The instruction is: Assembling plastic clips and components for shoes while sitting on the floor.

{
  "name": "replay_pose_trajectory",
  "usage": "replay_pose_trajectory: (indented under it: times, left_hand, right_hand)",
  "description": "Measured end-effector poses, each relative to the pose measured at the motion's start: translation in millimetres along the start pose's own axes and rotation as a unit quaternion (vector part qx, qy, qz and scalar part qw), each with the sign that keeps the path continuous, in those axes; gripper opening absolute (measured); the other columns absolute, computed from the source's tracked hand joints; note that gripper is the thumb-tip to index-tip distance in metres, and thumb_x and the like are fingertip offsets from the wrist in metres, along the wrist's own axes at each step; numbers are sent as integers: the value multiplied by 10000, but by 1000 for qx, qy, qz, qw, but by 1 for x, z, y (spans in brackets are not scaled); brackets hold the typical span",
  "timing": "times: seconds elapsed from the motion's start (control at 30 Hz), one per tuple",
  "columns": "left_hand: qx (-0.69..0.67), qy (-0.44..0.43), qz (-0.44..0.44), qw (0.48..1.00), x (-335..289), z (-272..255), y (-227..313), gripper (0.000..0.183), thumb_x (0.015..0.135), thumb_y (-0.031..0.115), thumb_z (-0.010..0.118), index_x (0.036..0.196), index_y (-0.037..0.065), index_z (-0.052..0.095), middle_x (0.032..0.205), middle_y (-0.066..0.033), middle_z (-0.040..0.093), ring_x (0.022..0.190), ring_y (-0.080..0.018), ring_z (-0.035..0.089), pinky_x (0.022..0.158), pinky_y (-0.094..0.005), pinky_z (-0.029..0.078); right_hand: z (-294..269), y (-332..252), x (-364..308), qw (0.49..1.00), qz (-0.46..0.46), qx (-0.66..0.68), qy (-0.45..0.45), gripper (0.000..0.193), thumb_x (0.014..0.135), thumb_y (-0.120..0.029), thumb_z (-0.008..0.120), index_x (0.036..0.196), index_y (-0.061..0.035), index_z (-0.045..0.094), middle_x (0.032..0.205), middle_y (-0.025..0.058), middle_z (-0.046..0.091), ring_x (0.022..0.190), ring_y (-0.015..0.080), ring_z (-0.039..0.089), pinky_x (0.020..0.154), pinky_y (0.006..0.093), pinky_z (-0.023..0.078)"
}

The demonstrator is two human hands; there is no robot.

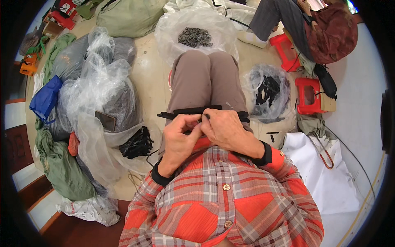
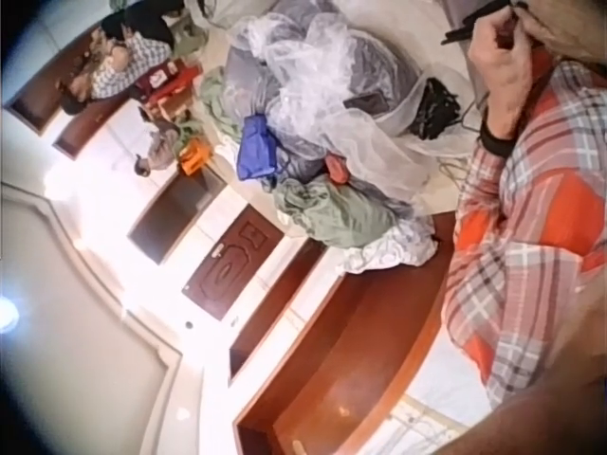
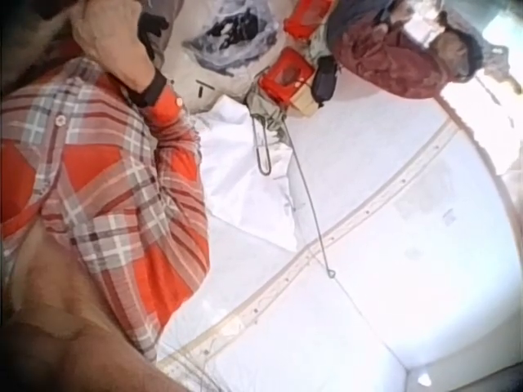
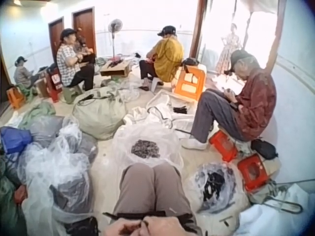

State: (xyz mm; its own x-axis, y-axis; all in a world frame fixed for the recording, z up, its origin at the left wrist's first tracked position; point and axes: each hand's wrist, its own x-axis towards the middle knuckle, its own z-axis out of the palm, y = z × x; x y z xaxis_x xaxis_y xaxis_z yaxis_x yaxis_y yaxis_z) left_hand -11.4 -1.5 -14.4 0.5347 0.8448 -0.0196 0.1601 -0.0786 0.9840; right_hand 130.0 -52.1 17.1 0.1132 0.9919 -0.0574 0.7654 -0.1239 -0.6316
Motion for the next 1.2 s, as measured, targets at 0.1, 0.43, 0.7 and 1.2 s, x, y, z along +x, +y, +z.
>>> replay_pose_trajectory:
  times: [0.1, 0.43, 0.7, 1.2]
  left_hand:
    - [-126, 24, -15, 992, -4, 3, 6, 162, 762, -43, 642, 921, -20, 616, 798, -51, 629, 681, -88, 595, 623, -217, 495]
    - [-306, -42, -90, 947, 4, -2, 25, 182, 810, -70, 568, 991, -43, 568, 834, -106, 630, 762, -138, 625, 684, -254, 525]
    - [-450, -46, -194, 871, 8, -8, 21, 124, 798, -76, 543, 911, -38, 575, 817, -118, 630, 693, -147, 629, 670, -280, 536]
    - [-337, -146, -234, 900, 28, -20, 31, 83, 842, -7, 553, 921, -15, 533, 812, -118, 630, 679, -151, 635, 627, -260, 541]
  right_hand:
    - [-6, -2, -4, 923, 116, 367, -20, 256, 898, -172, 409, 746, 5, 516, 600, 99, 514, 600, 158, 516, 589, 324, 439]
    - [-9, 11, -6, 891, 86, 445, -31, 271, 930, -184, 333, 761, 0, 436, 595, 1, 398, 556, 92, 369, 483, 282, 331]
    - [-20, -1, -1, 920, -6, 391, -36, 196, 901, -114, 395, 797, 39, 458, 612, 89, 528, 536, 138, 488, 544, 279, 452]
    - [-30, 12, 9, 944, -17, 312, -106, 226, 891, -155, 399, 796, 33, 480, 602, 118, 501, 544, 194, 485, 538, 328, 430]
